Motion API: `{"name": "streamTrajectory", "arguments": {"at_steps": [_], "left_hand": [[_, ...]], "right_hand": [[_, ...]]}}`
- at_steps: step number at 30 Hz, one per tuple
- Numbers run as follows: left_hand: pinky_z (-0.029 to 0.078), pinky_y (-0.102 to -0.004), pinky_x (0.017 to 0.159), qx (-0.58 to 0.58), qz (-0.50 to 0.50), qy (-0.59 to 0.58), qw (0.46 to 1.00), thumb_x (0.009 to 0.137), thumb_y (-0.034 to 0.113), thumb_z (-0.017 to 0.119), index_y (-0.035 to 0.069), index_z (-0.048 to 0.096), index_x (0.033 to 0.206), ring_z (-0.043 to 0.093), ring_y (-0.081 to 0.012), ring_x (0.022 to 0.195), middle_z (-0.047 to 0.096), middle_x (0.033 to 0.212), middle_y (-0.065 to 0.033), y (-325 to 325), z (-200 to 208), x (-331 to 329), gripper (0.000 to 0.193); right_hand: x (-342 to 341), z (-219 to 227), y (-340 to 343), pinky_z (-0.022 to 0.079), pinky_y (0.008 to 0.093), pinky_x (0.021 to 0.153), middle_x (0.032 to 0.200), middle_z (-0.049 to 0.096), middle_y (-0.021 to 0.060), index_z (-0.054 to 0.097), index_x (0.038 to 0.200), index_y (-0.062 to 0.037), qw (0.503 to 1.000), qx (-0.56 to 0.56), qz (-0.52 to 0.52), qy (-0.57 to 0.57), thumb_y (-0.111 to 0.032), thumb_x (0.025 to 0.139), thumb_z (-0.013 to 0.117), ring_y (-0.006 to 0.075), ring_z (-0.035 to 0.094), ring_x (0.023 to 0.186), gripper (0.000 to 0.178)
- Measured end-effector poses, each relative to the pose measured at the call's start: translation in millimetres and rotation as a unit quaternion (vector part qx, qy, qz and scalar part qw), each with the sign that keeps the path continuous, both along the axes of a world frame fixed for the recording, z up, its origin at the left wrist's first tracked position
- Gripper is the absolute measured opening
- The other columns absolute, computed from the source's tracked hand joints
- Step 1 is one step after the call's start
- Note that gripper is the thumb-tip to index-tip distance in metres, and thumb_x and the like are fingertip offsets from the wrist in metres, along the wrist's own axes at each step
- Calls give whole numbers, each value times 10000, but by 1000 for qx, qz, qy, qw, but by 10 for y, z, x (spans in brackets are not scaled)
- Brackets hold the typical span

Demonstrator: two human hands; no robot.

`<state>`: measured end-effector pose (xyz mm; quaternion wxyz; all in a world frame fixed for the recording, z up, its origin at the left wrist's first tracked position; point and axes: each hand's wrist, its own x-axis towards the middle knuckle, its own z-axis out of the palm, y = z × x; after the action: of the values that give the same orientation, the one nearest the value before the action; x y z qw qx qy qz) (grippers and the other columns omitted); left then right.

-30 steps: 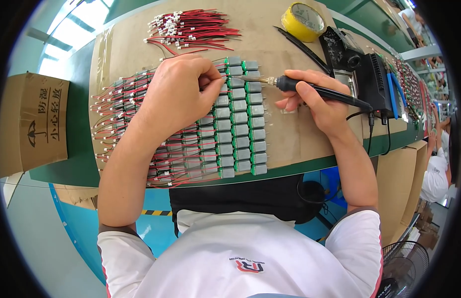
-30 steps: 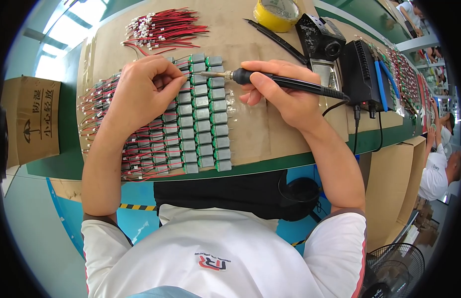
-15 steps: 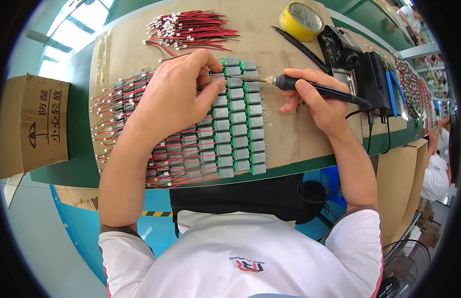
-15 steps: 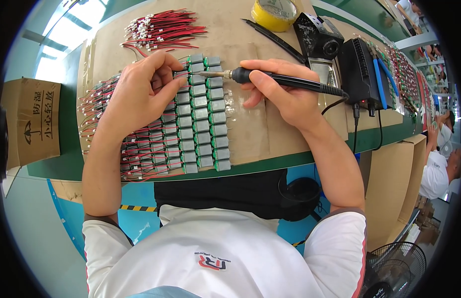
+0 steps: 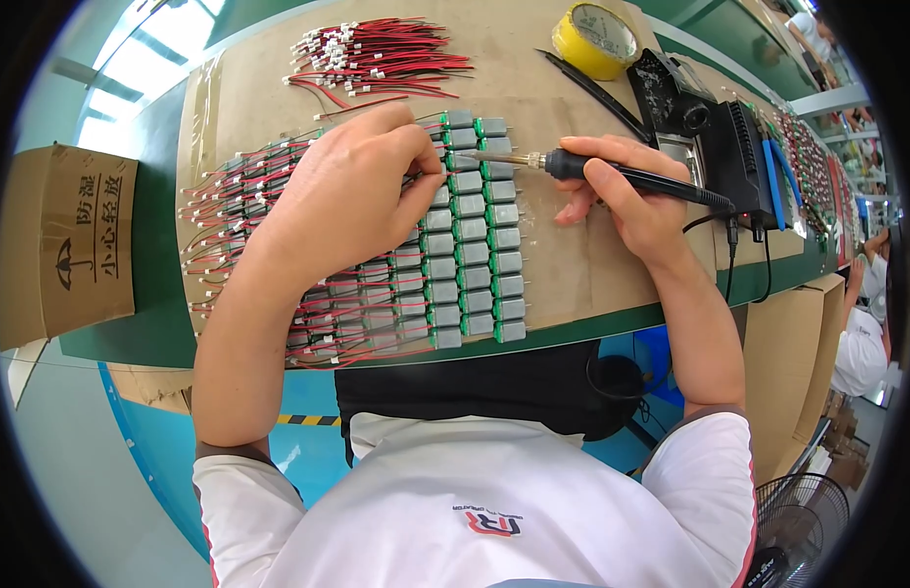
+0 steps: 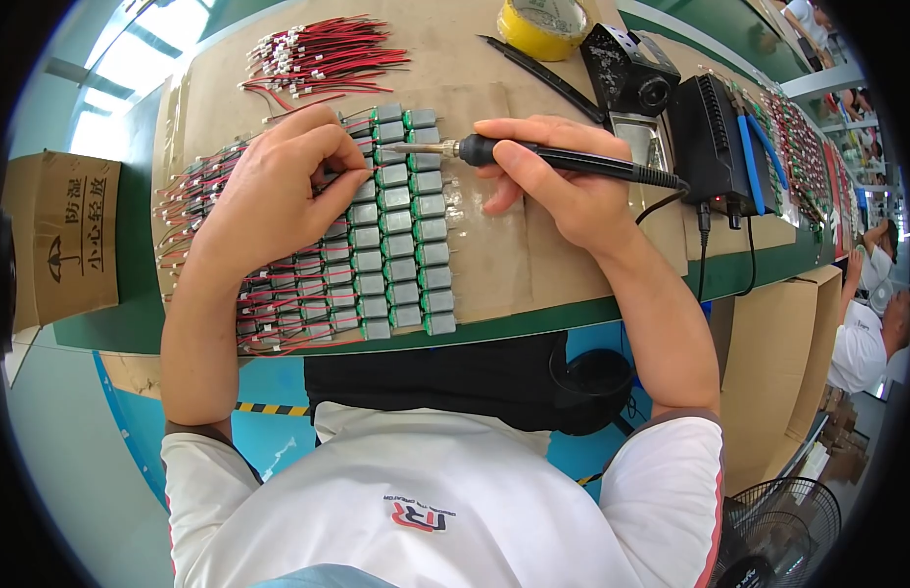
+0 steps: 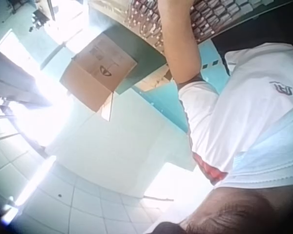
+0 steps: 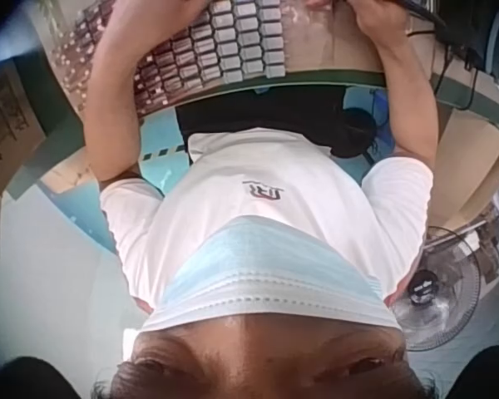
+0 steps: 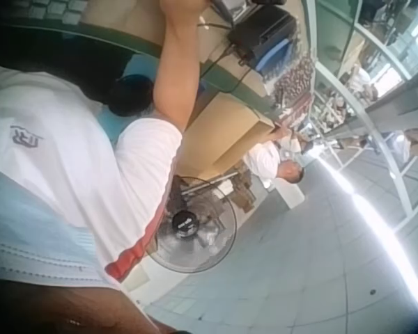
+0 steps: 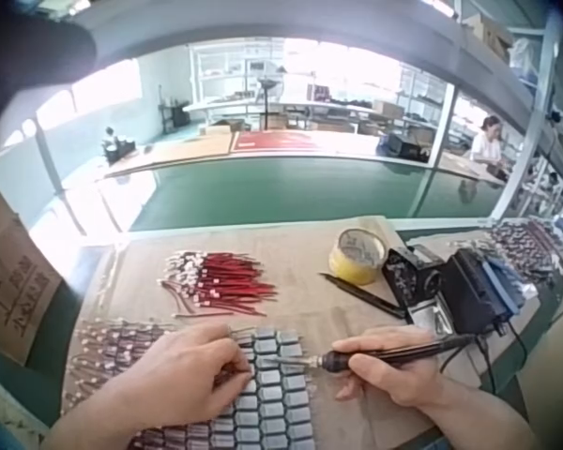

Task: The person solders wires onto small electronic components arranged in a grid at an assembly station. This is done using a soldering iron.

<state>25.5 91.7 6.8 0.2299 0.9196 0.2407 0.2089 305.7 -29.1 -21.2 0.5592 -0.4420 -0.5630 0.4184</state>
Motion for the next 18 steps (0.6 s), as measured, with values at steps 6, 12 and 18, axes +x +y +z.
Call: {"name": "streamTrajectory", "arguments": {"at_steps": [6,12,18], "left_hand": [[550,-366,711,-16,1,-2,1000,872,30,742,-21,656,893,658,-261,791,605,885,-110,-7,2,-2,103],[541,-356,701,-48,18,-6,999,849,31,735,-28,642,879,636,-246,771,601,887,-109,2,-2,-16,114],[537,-347,694,-43,20,-5,999,841,32,734,-31,640,862,625,-238,758,597,880,-107,18,-27,-9,115]], "right_hand": [[14,-10,-8,603,255,665,986,784,178,747,1233,99,1000,0,-1,5,32,1000,655,181,773,708,259],[7,3,0,603,258,655,973,781,174,755,1223,93,1000,9,10,-14,42,984,664,174,768,708,260],[9,11,6,601,258,649,948,772,162,759,1213,93,999,14,17,-37,38,973,670,171,765,708,262]]}}
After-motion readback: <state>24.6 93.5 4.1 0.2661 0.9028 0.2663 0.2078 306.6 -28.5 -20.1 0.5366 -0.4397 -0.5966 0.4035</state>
